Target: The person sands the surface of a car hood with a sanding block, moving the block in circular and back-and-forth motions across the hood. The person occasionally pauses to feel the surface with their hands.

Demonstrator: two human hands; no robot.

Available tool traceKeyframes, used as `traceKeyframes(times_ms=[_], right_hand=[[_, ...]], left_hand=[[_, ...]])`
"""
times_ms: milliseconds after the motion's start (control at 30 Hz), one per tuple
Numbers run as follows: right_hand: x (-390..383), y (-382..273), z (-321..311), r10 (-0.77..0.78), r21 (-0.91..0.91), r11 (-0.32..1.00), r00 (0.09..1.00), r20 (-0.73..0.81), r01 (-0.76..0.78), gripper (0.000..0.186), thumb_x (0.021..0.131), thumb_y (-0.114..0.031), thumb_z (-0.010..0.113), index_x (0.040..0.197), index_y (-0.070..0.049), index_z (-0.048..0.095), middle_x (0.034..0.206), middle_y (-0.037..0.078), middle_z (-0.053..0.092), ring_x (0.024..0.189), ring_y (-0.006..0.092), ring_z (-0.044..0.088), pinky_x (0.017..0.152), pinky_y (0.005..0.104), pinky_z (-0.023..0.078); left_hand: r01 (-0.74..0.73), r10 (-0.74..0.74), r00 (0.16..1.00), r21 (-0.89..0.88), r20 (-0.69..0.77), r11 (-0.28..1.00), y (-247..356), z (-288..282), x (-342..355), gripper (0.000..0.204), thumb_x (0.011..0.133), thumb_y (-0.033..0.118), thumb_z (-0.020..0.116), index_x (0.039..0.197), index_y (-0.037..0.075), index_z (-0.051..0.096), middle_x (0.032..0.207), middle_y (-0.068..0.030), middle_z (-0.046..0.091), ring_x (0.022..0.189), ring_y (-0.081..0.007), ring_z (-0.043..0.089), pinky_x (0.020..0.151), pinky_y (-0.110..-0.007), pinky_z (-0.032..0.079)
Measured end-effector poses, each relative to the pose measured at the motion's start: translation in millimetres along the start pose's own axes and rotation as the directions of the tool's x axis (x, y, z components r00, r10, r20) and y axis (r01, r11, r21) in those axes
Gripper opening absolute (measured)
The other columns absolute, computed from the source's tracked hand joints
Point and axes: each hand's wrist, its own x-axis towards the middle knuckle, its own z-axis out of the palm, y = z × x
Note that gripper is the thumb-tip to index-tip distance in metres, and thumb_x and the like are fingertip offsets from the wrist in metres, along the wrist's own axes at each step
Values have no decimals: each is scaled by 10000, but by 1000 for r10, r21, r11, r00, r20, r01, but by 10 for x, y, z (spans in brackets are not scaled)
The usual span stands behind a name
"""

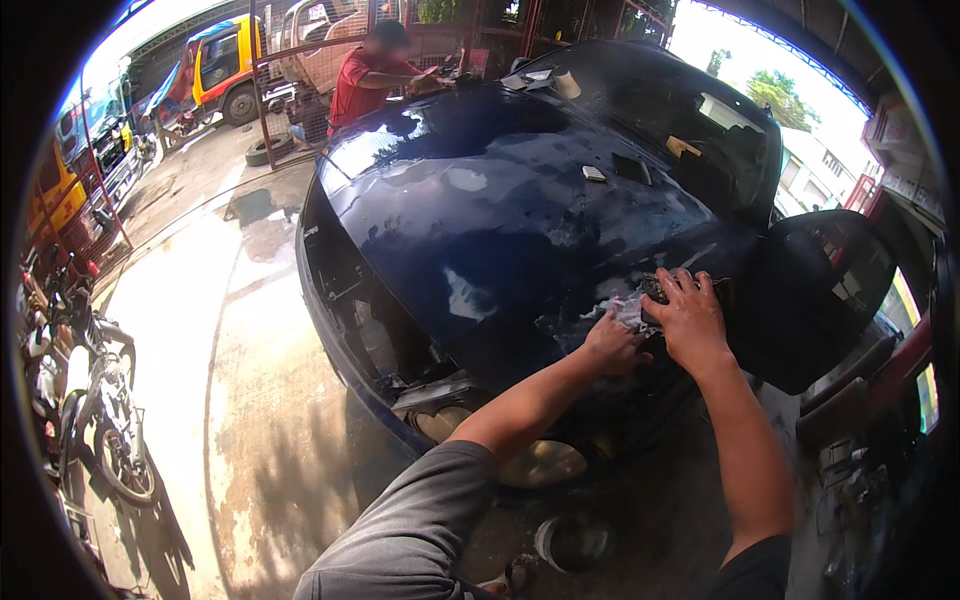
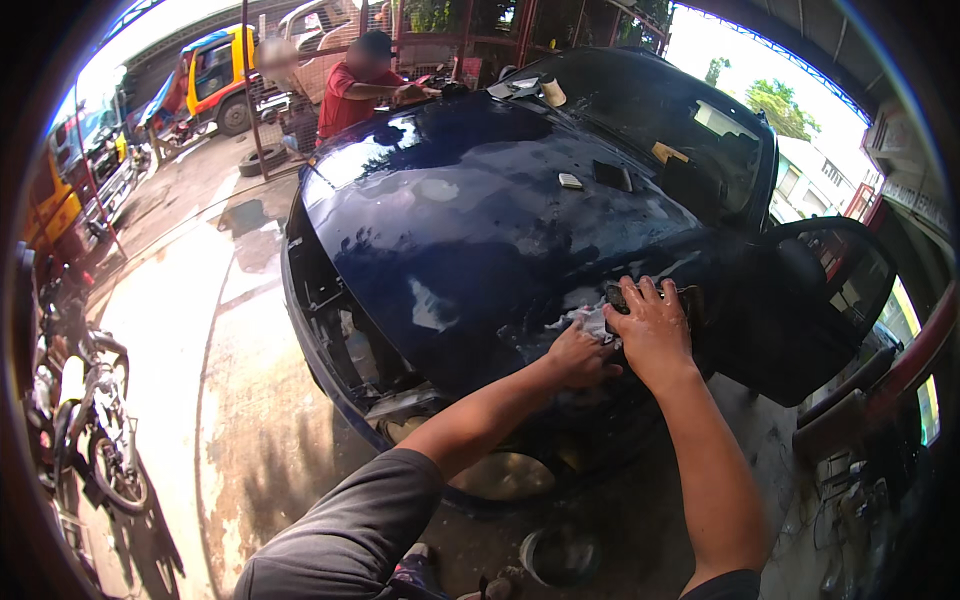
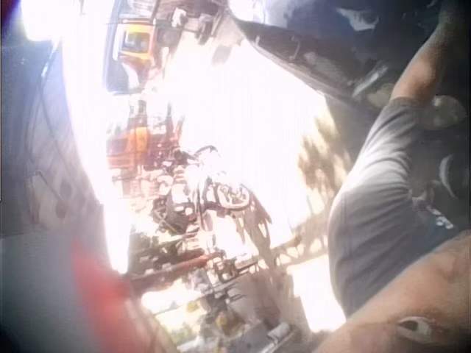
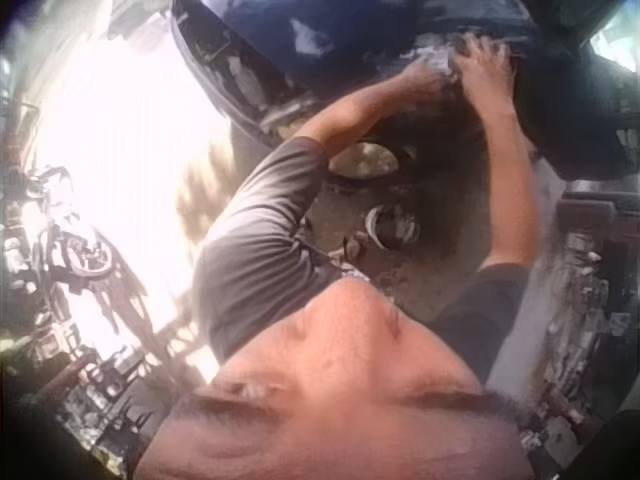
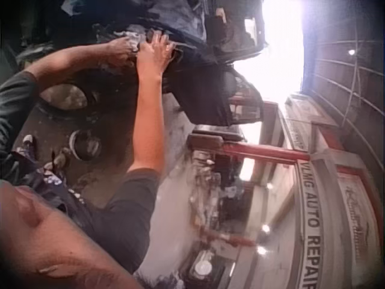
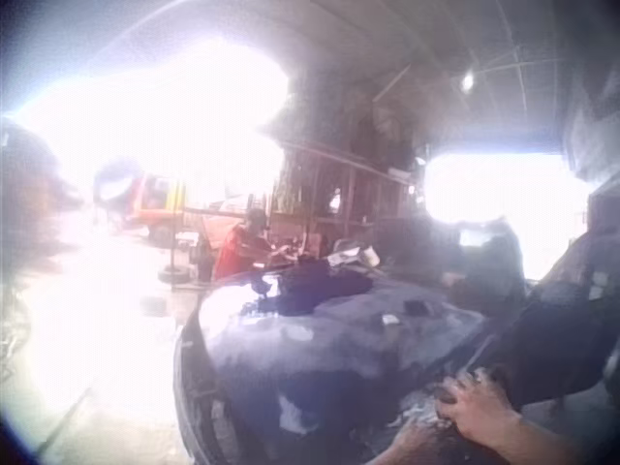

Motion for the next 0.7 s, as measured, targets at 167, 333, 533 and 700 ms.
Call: traceKeyframes(times_ms=[167,333,533,700], right_hand=[[-1238,393,456,388,168,910,921,-20,-380,640,852,-219,896,1464,-280,717,1616,102,564,1458,323,514,1211,535,386],[-4175,-436,1360,790,404,444,562,245,-800,755,777,-189,961,1485,-230,703,1548,159,606,1382,418,568,1157,526,495],[-7339,-3678,927,343,-221,-195,-278,897,-956,769,724,-122,1010,1432,-96,712,1356,138,752,1209,320,737,1062,504,579],[-8041,-4910,509,-36,-478,-356,-499,866,-803,779,743,-130,996,1457,-74,690,1380,158,737,1236,321,724,1068,490,573]], left_hand=[[-28,33,996,56,-84,998,-215,139,244,834,1123,666,342,1743,109,326,1836,-109,258,1720,-282,140,1388,-575,23],[-271,275,958,66,-82,960,-288,158,-820,838,1110,624,447,1717,53,357,1821,-141,281,1712,-300,174,1390,-567,74],[-436,401,895,198,197,878,-513,-113,-2021,838,1083,590,553,1699,51,375,1809,-127,306,1696,-296,237,1382,-599,129],[-460,426,884,201,192,865,-282,-19,-1442,911,1068,685,492,1713,57,356,1826,-116,267,1706,-289,194,1384,-614,94]])
